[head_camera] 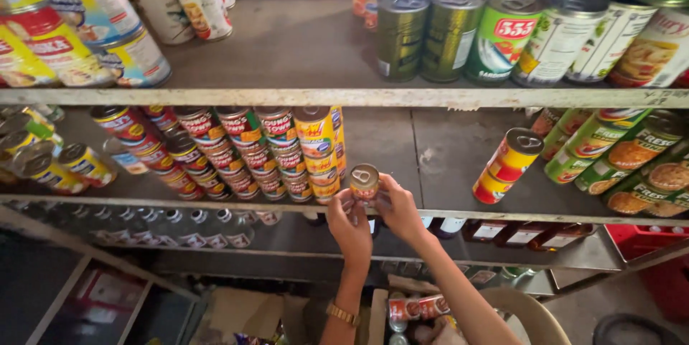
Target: Cleaning and organizing canned food items onto grocery store shelves.
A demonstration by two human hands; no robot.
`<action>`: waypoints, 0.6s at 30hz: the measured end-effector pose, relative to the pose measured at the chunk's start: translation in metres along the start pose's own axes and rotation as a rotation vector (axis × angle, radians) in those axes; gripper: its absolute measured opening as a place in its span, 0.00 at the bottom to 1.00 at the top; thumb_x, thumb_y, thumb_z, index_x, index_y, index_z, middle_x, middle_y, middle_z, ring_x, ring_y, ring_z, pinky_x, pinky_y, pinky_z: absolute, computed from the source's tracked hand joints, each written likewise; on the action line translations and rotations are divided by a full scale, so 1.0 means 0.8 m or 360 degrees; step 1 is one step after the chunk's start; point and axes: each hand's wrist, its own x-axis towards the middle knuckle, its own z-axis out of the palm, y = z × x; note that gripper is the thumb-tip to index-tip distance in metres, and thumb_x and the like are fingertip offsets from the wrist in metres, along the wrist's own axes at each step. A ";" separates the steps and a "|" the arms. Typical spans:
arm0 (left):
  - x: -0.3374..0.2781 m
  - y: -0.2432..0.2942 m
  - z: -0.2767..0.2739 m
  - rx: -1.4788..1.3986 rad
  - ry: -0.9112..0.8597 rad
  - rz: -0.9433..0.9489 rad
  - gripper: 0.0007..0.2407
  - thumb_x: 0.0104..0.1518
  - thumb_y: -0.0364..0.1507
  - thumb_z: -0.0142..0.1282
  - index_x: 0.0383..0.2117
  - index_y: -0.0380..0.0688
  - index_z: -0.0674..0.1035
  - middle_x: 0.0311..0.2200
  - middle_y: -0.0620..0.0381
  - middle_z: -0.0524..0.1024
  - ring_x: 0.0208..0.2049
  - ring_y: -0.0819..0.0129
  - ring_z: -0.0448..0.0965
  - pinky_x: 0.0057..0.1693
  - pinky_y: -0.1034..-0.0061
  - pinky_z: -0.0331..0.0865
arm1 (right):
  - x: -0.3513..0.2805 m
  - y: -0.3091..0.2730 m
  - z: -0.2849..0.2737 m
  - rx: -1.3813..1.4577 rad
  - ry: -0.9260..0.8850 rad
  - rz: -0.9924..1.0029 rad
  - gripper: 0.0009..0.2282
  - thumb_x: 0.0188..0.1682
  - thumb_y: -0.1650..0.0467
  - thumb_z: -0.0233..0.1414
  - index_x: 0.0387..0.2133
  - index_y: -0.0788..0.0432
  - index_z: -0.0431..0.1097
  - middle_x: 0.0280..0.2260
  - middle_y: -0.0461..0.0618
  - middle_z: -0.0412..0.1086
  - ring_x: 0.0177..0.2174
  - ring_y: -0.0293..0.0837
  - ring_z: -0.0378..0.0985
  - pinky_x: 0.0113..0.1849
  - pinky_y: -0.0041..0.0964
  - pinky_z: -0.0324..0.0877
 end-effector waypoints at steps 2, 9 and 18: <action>0.003 0.004 -0.010 -0.0004 -0.0015 0.0032 0.12 0.55 0.17 0.57 0.45 0.34 0.75 0.41 0.48 0.78 0.40 0.62 0.83 0.45 0.72 0.77 | -0.002 -0.001 0.009 0.0077 -0.0014 0.0012 0.21 0.43 0.81 0.55 0.53 0.63 0.64 0.46 0.57 0.77 0.48 0.45 0.81 0.48 0.39 0.76; 0.016 0.005 -0.027 -0.0182 -0.0106 -0.0059 0.13 0.59 0.16 0.53 0.50 0.33 0.76 0.44 0.47 0.80 0.46 0.63 0.85 0.46 0.72 0.79 | 0.003 -0.019 0.026 -0.0066 0.0118 0.0013 0.21 0.42 0.79 0.61 0.50 0.62 0.65 0.42 0.54 0.78 0.45 0.45 0.82 0.45 0.38 0.77; 0.006 0.002 -0.034 -0.0088 -0.0086 -0.0102 0.14 0.57 0.15 0.53 0.50 0.34 0.78 0.42 0.48 0.81 0.43 0.65 0.85 0.45 0.74 0.78 | 0.000 -0.028 0.034 -0.0046 0.0124 0.0069 0.20 0.42 0.79 0.61 0.49 0.62 0.66 0.44 0.53 0.77 0.48 0.44 0.81 0.47 0.38 0.78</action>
